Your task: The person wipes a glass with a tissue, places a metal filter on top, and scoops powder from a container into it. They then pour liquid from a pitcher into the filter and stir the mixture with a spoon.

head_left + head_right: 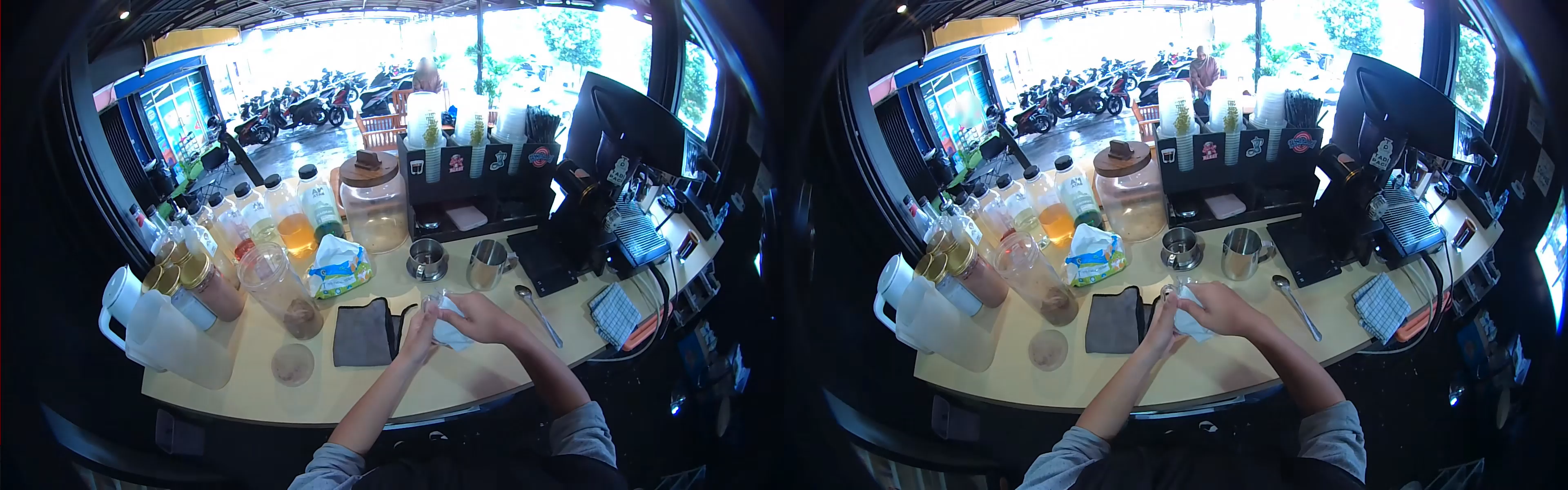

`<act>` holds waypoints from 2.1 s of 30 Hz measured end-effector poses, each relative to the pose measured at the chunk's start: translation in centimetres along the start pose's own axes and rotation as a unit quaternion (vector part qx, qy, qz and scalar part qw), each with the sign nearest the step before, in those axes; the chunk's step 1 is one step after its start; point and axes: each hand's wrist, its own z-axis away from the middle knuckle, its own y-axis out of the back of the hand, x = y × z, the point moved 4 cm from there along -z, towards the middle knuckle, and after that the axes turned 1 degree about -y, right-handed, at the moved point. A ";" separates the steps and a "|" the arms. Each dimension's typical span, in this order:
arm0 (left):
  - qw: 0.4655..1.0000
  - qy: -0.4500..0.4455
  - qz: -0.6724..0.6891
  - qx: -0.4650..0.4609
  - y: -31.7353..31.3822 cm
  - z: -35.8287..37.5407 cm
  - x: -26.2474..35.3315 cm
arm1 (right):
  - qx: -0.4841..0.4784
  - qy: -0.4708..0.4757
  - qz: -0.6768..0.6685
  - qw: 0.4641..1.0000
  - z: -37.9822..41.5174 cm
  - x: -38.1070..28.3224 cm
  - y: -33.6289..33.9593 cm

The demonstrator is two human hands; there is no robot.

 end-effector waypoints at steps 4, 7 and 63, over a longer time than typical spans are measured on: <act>0.994 0.087 0.051 -0.039 -0.1 0.1 0.0 | -0.074 0.002 -0.047 0.996 0.7 -0.5 -0.2; 0.982 0.104 0.152 -0.047 -1.0 0.3 0.9 | -0.097 0.024 -0.034 0.994 1.4 -1.1 0.4; 0.906 0.180 0.352 -0.152 -0.6 -0.3 0.1 | -0.213 0.020 -0.114 0.970 1.5 1.3 3.5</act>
